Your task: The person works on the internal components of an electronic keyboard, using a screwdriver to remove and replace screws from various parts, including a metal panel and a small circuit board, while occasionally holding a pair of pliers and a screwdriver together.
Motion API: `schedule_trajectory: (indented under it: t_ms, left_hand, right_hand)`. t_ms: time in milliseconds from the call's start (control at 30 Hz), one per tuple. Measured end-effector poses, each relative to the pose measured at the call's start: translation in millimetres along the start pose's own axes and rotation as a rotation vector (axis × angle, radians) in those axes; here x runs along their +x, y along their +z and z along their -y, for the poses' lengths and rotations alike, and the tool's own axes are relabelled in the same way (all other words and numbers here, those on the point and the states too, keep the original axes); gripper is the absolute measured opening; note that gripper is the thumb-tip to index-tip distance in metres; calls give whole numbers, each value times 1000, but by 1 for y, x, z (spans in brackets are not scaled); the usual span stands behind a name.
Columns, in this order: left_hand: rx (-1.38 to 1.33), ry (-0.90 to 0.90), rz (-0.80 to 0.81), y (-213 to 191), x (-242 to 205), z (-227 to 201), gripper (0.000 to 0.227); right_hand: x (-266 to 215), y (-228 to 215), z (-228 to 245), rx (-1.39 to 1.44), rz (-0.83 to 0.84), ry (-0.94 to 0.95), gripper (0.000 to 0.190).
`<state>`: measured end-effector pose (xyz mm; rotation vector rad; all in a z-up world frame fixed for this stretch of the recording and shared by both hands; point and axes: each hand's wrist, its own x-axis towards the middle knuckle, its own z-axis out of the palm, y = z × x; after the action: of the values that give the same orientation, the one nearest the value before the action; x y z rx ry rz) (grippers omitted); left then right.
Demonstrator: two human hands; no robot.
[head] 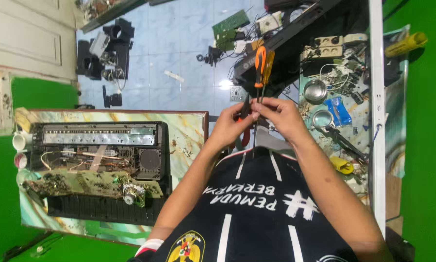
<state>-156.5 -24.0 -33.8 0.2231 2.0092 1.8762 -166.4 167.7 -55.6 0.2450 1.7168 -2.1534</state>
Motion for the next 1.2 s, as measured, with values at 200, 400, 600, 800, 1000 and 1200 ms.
schedule_trajectory:
  t_ms: [200,400,600,800,1000,1200]
  left_hand:
    - [-89,-422,-83,-6,56,-36,36]
    - [-410,-192,-152,-17,95,-10,38]
    - [-459,-204,-185,-26,133,-3,41]
    - [-474,-214,-188,-49,174,-3,45]
    - [-497,-200,-143,-68,215,-3,42]
    - [-489,-215,-90,-105,268,-13,41]
  right_hand:
    - [51,-18,37,42,47,4,24]
    - [93,-36,59,-46,37,-13,22]
    - [127,-47,72,-131,75,-50,24]
    - [155,-56,87,-132,72,32,27]
    - [184,-62,99,-135,51,-15,28]
    - [234,-44,118,-121,-11,-33,27]
